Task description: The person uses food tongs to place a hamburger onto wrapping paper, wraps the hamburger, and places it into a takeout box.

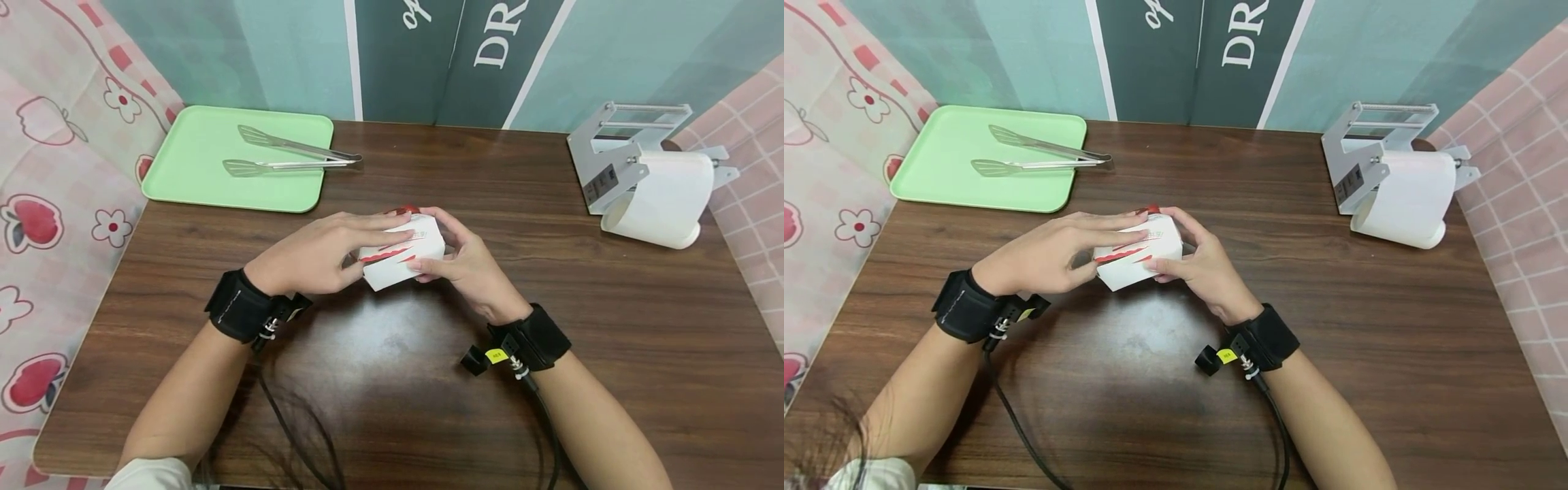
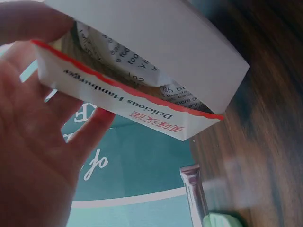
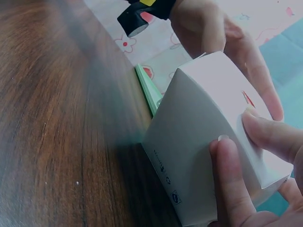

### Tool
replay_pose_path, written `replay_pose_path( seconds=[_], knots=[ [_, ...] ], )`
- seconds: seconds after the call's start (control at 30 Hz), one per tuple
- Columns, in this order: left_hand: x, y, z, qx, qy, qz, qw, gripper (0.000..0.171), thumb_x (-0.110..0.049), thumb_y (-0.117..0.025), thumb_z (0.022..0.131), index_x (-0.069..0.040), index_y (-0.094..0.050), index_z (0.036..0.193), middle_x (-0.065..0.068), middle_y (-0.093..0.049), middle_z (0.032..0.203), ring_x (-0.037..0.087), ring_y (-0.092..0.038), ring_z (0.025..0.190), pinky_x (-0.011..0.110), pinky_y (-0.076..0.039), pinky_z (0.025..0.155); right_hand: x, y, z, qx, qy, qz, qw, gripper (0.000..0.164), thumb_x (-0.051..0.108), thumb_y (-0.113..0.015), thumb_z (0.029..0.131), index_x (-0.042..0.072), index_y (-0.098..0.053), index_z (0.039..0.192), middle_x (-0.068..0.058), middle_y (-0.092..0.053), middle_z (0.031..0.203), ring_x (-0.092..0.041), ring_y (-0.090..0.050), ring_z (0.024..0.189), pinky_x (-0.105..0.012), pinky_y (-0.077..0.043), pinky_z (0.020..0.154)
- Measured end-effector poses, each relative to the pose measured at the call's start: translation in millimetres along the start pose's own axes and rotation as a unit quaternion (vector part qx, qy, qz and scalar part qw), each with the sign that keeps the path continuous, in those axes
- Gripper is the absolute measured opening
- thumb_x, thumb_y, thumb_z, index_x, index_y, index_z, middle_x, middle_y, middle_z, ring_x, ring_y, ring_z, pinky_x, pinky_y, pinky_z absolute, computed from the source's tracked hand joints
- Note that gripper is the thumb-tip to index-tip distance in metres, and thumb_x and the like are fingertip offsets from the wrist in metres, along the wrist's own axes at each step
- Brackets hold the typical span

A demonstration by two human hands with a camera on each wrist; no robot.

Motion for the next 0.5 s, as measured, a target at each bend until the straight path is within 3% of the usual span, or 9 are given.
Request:
replay_pose_path(
  seconds=[0.1, 0.17, 0.23, 0.33, 0.4, 0.5],
  knots=[
    [0.9, -2.2, -0.6, 0.008, -0.005, -0.022, 0.9997, 0.075, -0.005, -0.057, 0.084, -0.021, -0.041, 0.155, -0.003, -0.034, 0.164, 0.016, -0.035, 0.151, 0.039, -0.036, 0.119, 0, 0, 1, 0.000, 0.002, 0.002, 1.000, 0.076, -0.002, -0.074, 0.089, 0.025, -0.041, 0.152, -0.010, -0.051, 0.138, -0.018, -0.069, 0.092, -0.030, -0.062, 0.073],
    [1.2, -3.6, 0.0, 0.007, -0.001, -0.018, 0.9998, 0.076, -0.016, -0.065, 0.086, -0.021, -0.037, 0.157, -0.005, -0.032, 0.165, 0.017, -0.033, 0.152, 0.040, -0.033, 0.122, 0, 0, 2, -0.001, 0.004, 0.003, 1.000, 0.075, -0.002, -0.073, 0.089, 0.025, -0.041, 0.152, -0.009, -0.052, 0.137, -0.018, -0.067, 0.093, -0.030, -0.062, 0.073],
    [3.1, -5.6, 1.2, 0.001, 0.011, 0.002, 0.9999, 0.085, -0.031, -0.075, 0.087, -0.023, -0.032, 0.160, -0.008, -0.030, 0.166, 0.016, -0.032, 0.153, 0.042, -0.032, 0.123, 0, 1, 3, -0.005, 0.006, 0.009, 1.000, 0.076, -0.002, -0.074, 0.089, 0.024, -0.042, 0.152, -0.009, -0.052, 0.136, -0.018, -0.067, 0.093, -0.030, -0.062, 0.073],
    [7.7, -8.9, 2.3, -0.012, 0.036, 0.046, 0.9982, 0.107, -0.049, -0.085, 0.078, -0.028, -0.023, 0.162, -0.008, -0.030, 0.166, 0.014, -0.034, 0.152, 0.046, -0.036, 0.119, 0, 2, 3, -0.007, 0.007, 0.019, 1.000, 0.076, -0.002, -0.073, 0.089, 0.023, -0.040, 0.153, -0.010, -0.052, 0.136, -0.018, -0.067, 0.093, -0.030, -0.062, 0.075],
    [9.8, -11.0, 3.4, -0.024, 0.045, 0.074, 0.9960, 0.111, -0.047, -0.087, 0.077, -0.027, -0.021, 0.163, -0.005, -0.033, 0.165, 0.015, -0.037, 0.150, 0.048, -0.039, 0.116, 0, 2, 3, -0.008, 0.005, 0.025, 1.000, 0.076, -0.002, -0.073, 0.090, 0.023, -0.040, 0.154, -0.010, -0.052, 0.136, -0.018, -0.068, 0.094, -0.031, -0.062, 0.076],
    [9.0, -11.3, 4.8, -0.050, 0.042, 0.101, 0.9927, 0.099, -0.032, -0.083, 0.081, -0.020, -0.027, 0.162, 0.002, -0.040, 0.162, 0.018, -0.045, 0.146, 0.047, -0.044, 0.112, 0, 3, 2, -0.007, 0.006, 0.024, 1.000, 0.075, 0.001, -0.074, 0.090, 0.022, -0.038, 0.153, -0.010, -0.052, 0.134, -0.020, -0.070, 0.090, -0.033, -0.063, 0.076]
  ],
)
Point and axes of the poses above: each hand's wrist, its own z-axis towards the middle knuckle, its own y-axis out of the back of the hand, x = y × z, the point moved 10 cm from there along z, towards the middle knuckle
